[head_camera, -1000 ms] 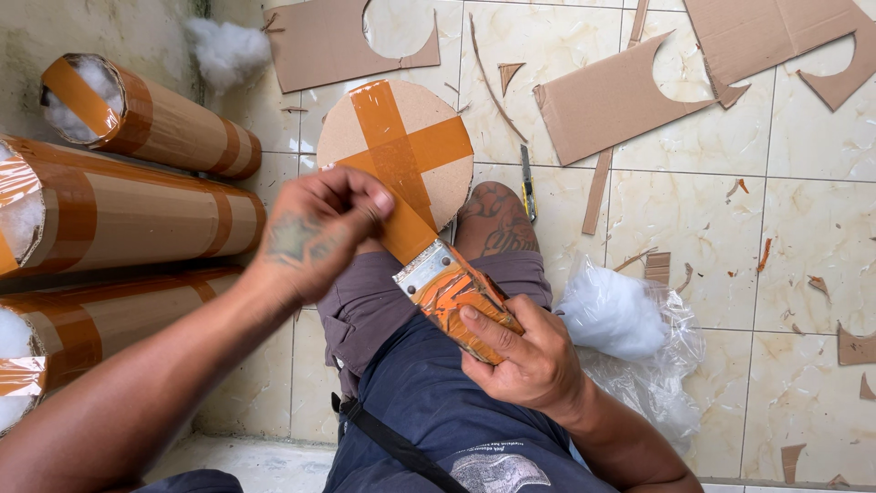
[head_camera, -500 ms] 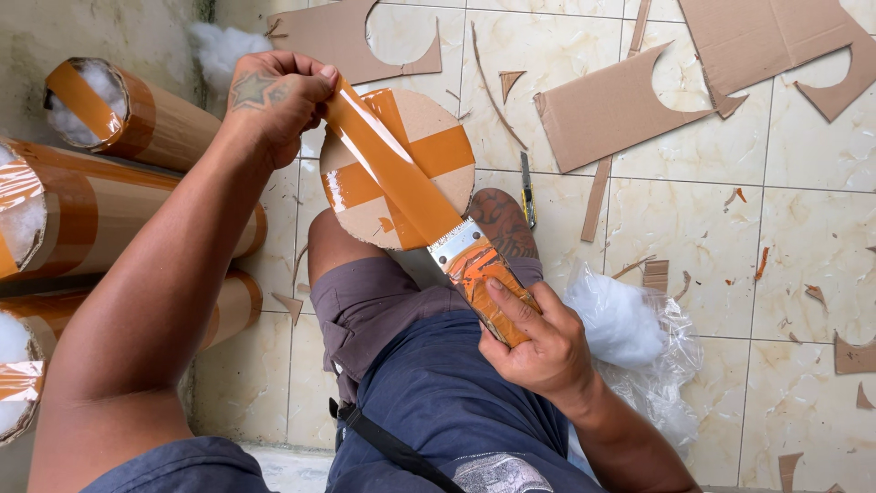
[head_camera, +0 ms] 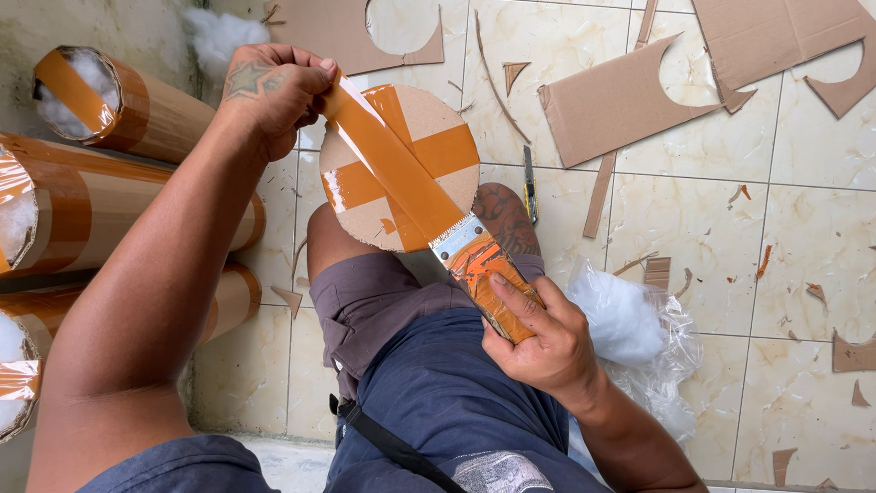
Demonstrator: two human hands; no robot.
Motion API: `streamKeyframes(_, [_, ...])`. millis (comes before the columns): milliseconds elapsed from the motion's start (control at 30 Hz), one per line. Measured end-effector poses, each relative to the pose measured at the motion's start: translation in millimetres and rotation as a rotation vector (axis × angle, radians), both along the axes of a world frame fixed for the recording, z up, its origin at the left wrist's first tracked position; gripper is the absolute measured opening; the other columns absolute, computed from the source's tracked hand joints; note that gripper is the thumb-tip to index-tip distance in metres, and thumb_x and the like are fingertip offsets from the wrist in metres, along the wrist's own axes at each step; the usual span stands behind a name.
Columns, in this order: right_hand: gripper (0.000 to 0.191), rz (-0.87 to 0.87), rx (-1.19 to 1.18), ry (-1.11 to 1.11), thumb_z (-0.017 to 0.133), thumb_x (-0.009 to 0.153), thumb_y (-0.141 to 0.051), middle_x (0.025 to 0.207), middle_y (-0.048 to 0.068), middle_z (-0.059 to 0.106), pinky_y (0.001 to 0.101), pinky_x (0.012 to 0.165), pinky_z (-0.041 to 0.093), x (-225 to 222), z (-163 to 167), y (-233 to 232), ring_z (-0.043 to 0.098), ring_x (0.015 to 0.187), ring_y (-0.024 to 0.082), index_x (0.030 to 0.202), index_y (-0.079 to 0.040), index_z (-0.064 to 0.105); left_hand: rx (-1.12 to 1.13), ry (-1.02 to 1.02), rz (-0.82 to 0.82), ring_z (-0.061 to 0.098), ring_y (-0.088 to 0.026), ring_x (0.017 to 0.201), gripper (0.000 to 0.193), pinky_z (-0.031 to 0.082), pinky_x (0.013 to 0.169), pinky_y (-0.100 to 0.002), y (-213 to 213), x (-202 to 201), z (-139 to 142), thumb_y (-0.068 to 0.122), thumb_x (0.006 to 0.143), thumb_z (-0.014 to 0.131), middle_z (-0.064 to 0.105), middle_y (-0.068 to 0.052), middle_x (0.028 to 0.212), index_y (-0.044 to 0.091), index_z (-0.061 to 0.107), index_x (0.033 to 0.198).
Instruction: The person cuts a circular piece from a cardboard sheet using a utility knife, then places it on the end of a cylindrical cardboard tube. They secure the cap by applying multiple strips of orange packing tape over the circular piece and around the tube's edge.
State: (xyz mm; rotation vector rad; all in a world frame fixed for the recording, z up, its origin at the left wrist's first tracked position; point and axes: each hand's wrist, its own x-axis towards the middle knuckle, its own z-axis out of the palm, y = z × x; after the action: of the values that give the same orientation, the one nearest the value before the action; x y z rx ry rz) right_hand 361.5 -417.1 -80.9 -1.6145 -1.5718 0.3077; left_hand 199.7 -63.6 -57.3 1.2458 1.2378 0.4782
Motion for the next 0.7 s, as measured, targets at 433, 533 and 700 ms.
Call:
streamKeyframes(433, [0.072,0.014,0.076,0.026,0.078,0.074,-0.001,0.084,0.008,0.053,0.0294,0.056,0.052,-2.7,-33.2,0.0,0.056,0.066,0.018,0.142,-0.014,0.059,-0.109,-0.097,0.018,0.062,-0.01,0.06,0.013,0.051,0.052,-0.027,-11.0,1.6,-17.3,0.013,0.093,0.078,0.073,-0.005,0.078,0.002,0.072,0.09])
streamKeyframes(533, [0.074,0.015,0.138,0.022,0.077,0.075,0.0,0.086,0.009,0.055,0.0307,0.057,0.051,-4.3,-46.7,4.9,0.054,0.067,0.02,0.144,-0.017,0.057,0.078,-0.092,-0.065,0.066,-0.01,0.067,0.014,0.056,0.06,-0.026,-15.6,-0.2,-20.5,0.015,0.097,0.076,0.074,-0.004,0.083,0.001,0.073,0.095])
streamKeyframes(700, [0.076,0.028,0.206,0.039,0.076,0.076,0.001,0.092,0.012,0.061,0.0307,0.059,0.053,-6.0,-60.2,8.2,0.057,0.07,0.021,0.145,-0.019,0.054,-0.35,-0.23,0.087,0.073,-0.015,0.075,0.017,0.063,0.065,-0.029,-24.2,-4.0,-26.7,0.015,0.094,0.068,0.075,-0.01,0.094,0.0,0.072,0.102])
